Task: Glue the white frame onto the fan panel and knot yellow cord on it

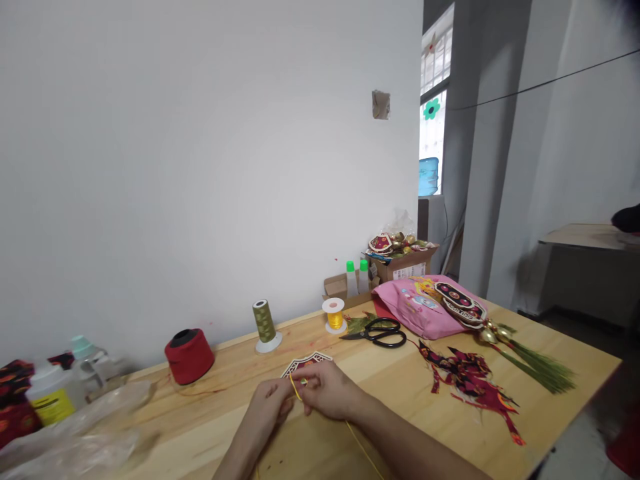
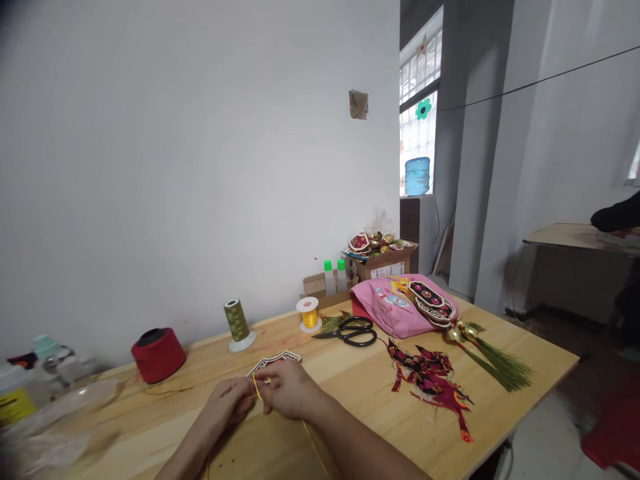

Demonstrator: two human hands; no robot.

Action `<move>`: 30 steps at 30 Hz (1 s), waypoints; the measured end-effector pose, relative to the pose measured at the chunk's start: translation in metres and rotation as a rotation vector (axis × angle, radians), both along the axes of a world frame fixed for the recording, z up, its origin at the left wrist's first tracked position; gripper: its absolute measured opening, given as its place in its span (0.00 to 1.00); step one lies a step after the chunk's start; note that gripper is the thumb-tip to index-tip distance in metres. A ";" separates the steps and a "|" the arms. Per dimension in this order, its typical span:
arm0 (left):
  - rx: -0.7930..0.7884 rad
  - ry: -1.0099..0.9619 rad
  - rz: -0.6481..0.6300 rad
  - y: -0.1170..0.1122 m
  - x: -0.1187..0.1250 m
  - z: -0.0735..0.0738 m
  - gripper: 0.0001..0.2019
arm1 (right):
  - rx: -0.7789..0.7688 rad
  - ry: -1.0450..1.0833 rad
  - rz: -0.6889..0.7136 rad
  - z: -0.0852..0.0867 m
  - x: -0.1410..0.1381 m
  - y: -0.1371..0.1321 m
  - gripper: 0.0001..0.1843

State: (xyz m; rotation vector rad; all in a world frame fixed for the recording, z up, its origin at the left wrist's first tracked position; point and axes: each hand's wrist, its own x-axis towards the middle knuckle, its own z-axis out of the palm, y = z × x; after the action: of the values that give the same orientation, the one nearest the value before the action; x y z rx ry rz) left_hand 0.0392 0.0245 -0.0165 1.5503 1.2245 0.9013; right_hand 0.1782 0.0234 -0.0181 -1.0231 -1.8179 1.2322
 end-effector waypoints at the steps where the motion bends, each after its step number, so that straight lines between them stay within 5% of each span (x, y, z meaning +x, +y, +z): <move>1: 0.006 0.005 -0.017 0.001 0.000 -0.001 0.21 | 0.101 -0.078 -0.031 0.000 0.000 -0.001 0.14; 5: 0.014 0.076 -0.029 0.003 -0.001 -0.005 0.20 | 0.404 -0.411 -0.207 0.007 0.007 -0.004 0.11; 10: -0.025 0.064 -0.003 0.003 -0.002 -0.005 0.22 | 0.462 -0.601 -0.272 0.012 0.011 -0.003 0.11; 20: -0.004 -0.034 0.136 0.004 -0.006 -0.002 0.20 | 0.472 -0.483 -0.306 0.005 0.006 0.002 0.10; 30: 0.105 -0.176 0.046 0.005 -0.005 -0.002 0.11 | 0.408 -0.411 -0.273 0.001 0.005 0.002 0.13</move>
State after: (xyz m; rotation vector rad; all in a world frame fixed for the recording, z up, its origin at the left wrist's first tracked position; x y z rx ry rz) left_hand 0.0346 0.0295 -0.0189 1.4947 1.1053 1.1227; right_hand 0.1836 0.0251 -0.0174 -1.2918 -2.0353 0.4805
